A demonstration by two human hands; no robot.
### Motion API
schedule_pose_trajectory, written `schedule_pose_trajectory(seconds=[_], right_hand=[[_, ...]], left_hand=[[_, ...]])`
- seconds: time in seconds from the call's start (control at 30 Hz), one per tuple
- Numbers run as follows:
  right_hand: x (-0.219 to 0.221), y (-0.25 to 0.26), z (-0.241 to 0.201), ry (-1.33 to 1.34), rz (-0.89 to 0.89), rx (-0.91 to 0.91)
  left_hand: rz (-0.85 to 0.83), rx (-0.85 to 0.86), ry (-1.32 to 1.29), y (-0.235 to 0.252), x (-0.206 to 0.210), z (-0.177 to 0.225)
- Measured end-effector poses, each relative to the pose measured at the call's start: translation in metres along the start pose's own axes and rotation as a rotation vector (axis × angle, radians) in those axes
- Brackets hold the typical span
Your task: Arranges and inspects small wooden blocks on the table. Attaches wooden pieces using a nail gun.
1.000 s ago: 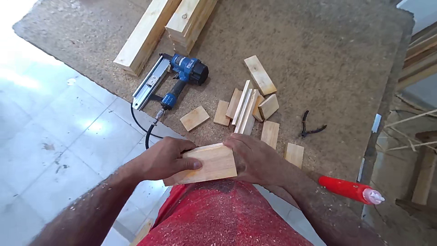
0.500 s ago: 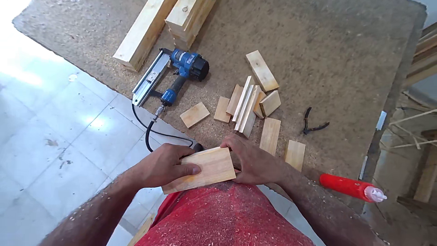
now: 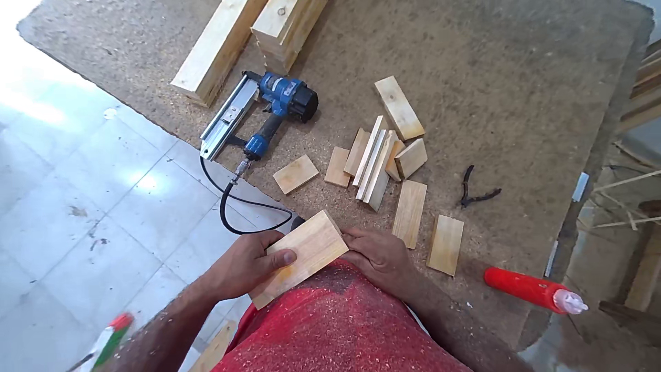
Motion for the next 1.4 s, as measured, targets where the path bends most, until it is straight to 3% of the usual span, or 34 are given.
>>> schedule_pose_trajectory(seconds=[0.17,0.4,0.47,0.6,0.7,0.83,1.0,1.07,1.17,1.23,1.4], right_hand=[[0.001,-0.005,0.005,0.152,0.001,0.063],[0.001,-0.003,0.006,0.212,-0.006,0.066],[-0.002,0.002,0.006,0.322,-0.021,0.197],[0.007,0.016,0.011,0.526,-0.109,0.681],[0.016,0.026,0.012,0.466,-0.126,0.617],[0.028,0.034,0.015,0.410,-0.123,0.578],[0.064,0.061,0.053,0.618,-0.166,0.675],[0.078,0.089,0.084,0.651,-0.041,0.802],[0.108,0.147,0.147,0.651,0.326,0.990],[0.139,0.185,0.192,0.688,0.470,1.086],[0.214,0.253,0.298,0.824,0.820,1.207]], left_hand=[[0.061,0.019,0.240,-0.009,0.010,0.000],[0.081,0.056,0.276,-0.010,0.007,-0.001],[0.119,0.082,0.264,-0.008,0.003,-0.001],[0.288,0.176,0.321,-0.012,-0.005,0.009],[0.340,0.193,0.354,-0.012,-0.009,0.011],[0.257,0.087,0.319,-0.014,-0.015,0.005],[0.246,-0.017,0.220,0.004,-0.032,-0.038],[0.283,-0.051,0.143,0.016,-0.049,-0.069],[0.344,-0.109,0.037,0.028,-0.082,-0.114],[0.346,-0.175,-0.018,0.027,-0.110,-0.138],[0.418,-0.333,-0.056,0.015,-0.185,-0.204]])
Point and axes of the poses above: each hand's wrist, its own y-axis towards the middle knuckle, its own x-axis out of the palm, z = x × y, the point moved 4 cm from there along y, towards the middle knuckle, and after that the axes turned 14 degrees about -x, right-handed, at the moved point
